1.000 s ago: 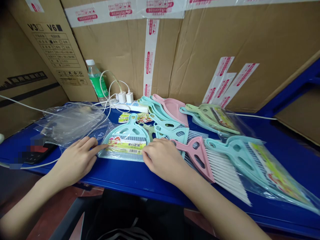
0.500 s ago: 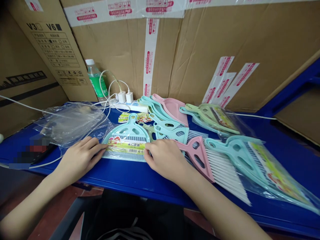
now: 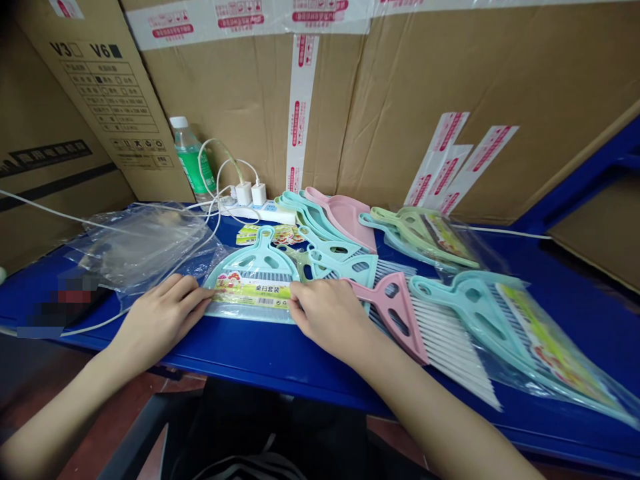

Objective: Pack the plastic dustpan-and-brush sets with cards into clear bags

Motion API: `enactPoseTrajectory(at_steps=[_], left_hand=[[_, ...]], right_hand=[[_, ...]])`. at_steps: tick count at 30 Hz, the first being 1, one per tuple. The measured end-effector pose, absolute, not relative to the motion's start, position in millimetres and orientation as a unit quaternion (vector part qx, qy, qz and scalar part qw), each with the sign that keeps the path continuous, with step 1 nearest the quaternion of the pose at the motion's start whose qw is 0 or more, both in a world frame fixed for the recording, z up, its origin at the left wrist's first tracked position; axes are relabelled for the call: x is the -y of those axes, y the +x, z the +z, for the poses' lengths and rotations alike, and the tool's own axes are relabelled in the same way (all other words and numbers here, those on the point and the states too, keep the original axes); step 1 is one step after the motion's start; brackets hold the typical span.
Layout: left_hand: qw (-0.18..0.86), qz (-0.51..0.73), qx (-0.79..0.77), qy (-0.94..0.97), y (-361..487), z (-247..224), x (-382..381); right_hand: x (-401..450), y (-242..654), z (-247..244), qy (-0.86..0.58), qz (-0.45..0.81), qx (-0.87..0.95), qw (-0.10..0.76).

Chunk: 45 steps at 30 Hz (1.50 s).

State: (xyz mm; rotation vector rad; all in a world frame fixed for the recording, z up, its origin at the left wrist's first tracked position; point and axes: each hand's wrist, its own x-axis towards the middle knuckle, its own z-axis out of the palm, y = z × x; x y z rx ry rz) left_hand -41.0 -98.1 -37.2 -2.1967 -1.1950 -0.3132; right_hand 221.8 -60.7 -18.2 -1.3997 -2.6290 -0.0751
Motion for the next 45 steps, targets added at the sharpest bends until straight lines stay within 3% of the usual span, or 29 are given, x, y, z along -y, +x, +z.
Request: enactPoseTrajectory(at_steps=[11,19,26,36,45], left_hand=[[0.304,-0.128,0.445,-0.833,-42.6,-39.7,100.8],[0.221,-0.114,0.402,-0.881,-43.0,-38.3,100.2],[0.211,-0.118,0.399,-0.884,-41.6,-36.8,99.8],[0.21,-0.129,0.39,-0.888,-42.8,-41.0,97.7],[0.217,-0.13,0.383,-0.888,-44.6,-41.4,97.8]], right_hand=[[60.6,222.4,-17.8,-0.459,-0.016,0.885,0.081],[61.5,220.0,-15.6,-0.472,-0.016,0.88,0.052],[62.6,219.2,-14.1,-0.467,-0.016,0.883,0.048],[58.1,221.7,-35.0,-0.277,-0.156,0.927,0.199],[60.3,215.9,-38.8,-0.255,-0.116,0.94,0.195]])
